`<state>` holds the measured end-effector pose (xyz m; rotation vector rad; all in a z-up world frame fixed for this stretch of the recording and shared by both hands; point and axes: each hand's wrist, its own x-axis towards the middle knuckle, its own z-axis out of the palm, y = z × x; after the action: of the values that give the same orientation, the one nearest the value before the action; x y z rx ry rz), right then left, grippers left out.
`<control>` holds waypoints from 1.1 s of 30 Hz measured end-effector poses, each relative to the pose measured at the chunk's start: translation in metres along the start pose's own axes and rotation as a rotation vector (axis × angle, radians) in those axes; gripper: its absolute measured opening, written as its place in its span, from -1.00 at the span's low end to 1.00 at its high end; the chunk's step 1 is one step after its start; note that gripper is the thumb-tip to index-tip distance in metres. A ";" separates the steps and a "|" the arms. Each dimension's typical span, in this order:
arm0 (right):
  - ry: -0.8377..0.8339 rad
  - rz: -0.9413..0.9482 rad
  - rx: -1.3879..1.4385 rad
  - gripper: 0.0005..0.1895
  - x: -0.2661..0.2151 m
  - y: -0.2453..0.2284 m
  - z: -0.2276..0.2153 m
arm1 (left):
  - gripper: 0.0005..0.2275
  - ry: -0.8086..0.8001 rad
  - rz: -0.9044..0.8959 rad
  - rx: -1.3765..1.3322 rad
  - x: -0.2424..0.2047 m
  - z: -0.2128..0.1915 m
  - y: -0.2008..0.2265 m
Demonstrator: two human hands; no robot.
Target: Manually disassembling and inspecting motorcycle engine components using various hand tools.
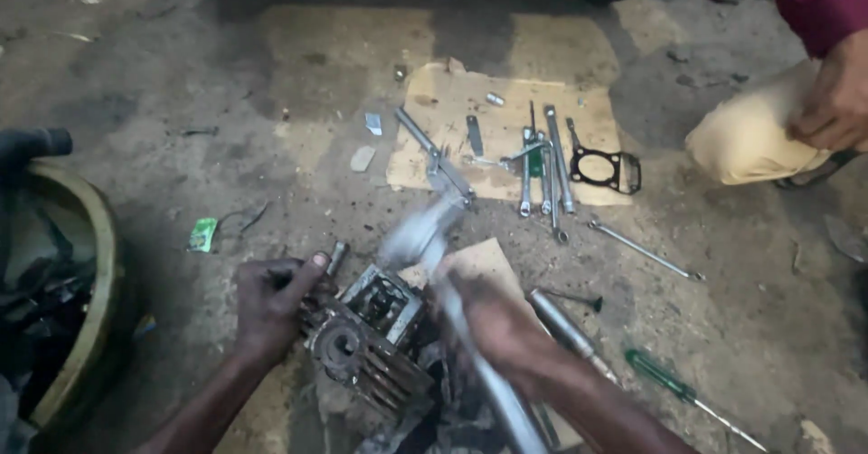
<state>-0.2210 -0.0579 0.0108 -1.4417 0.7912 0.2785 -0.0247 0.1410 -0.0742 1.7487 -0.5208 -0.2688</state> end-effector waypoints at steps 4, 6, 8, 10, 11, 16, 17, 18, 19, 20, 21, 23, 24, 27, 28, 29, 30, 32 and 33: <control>-0.162 0.000 -0.162 -0.55 0.004 -0.010 0.002 | -0.66 -0.035 -0.018 -0.076 0.004 -0.006 -0.002; -0.081 0.076 -0.168 -0.28 0.008 -0.009 -0.006 | -0.66 0.029 -0.143 -0.132 -0.001 -0.008 -0.010; 0.016 0.057 -0.078 -0.35 -0.005 -0.019 -0.001 | -0.66 0.032 -0.076 -0.059 -0.003 -0.007 -0.016; 0.115 0.011 0.008 -0.40 -0.008 -0.024 0.008 | -0.66 0.044 0.015 0.013 -0.001 -0.010 -0.010; -0.032 0.096 -0.171 -0.48 -0.007 -0.017 0.014 | -0.64 0.036 -0.026 0.065 -0.004 -0.011 -0.004; -0.191 0.201 -0.096 -0.40 0.015 0.000 0.003 | -0.67 0.054 -0.187 -0.053 -0.003 -0.012 -0.003; -0.105 0.132 -0.048 -0.38 0.008 -0.010 -0.002 | -0.67 0.080 -0.065 -0.027 -0.001 -0.013 -0.010; -0.027 0.068 -0.003 -0.35 -0.001 -0.020 -0.004 | -0.67 0.112 0.050 0.003 -0.005 -0.017 -0.018; -0.038 0.077 -0.005 -0.35 0.005 -0.011 0.001 | -0.67 0.117 0.039 0.008 -0.011 -0.019 -0.021; -0.070 0.068 -0.012 -0.37 0.012 -0.008 0.001 | -0.66 0.092 0.001 0.033 -0.006 -0.017 -0.021; -0.103 0.060 -0.019 -0.40 0.019 -0.005 0.000 | -0.65 0.066 -0.038 0.059 -0.002 -0.015 -0.020; -0.167 -0.098 -0.159 -0.48 0.020 0.002 0.008 | -0.65 0.038 -0.041 0.037 -0.005 -0.016 -0.016; -0.234 -0.262 -0.309 -0.56 0.023 0.003 0.011 | -0.65 0.022 -0.041 0.013 -0.004 -0.017 -0.014; -0.162 0.095 -0.155 -0.43 0.012 -0.011 0.005 | -0.65 0.068 -0.183 -0.059 -0.007 -0.013 0.012; -0.170 0.102 -0.156 -0.43 0.008 -0.017 0.006 | -0.65 0.072 -0.192 -0.057 -0.006 -0.013 0.003; -0.077 0.079 -0.095 -0.38 0.004 -0.023 0.006 | -0.64 0.076 -0.116 0.003 -0.006 -0.014 -0.006; 0.019 0.044 -0.036 -0.33 0.002 -0.034 0.005 | -0.63 0.082 -0.027 0.061 0.000 -0.014 -0.012; -0.083 0.037 -0.102 -0.49 0.005 -0.023 0.017 | -0.62 0.058 -0.049 0.027 -0.001 -0.013 -0.011; -0.181 0.037 -0.164 -0.64 0.006 -0.016 0.021 | -0.62 0.028 -0.073 -0.008 -0.002 -0.011 -0.010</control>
<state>-0.1996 -0.0421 0.0180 -1.5318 0.6596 0.5052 -0.0195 0.1526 -0.0812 1.7633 -0.4353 -0.2973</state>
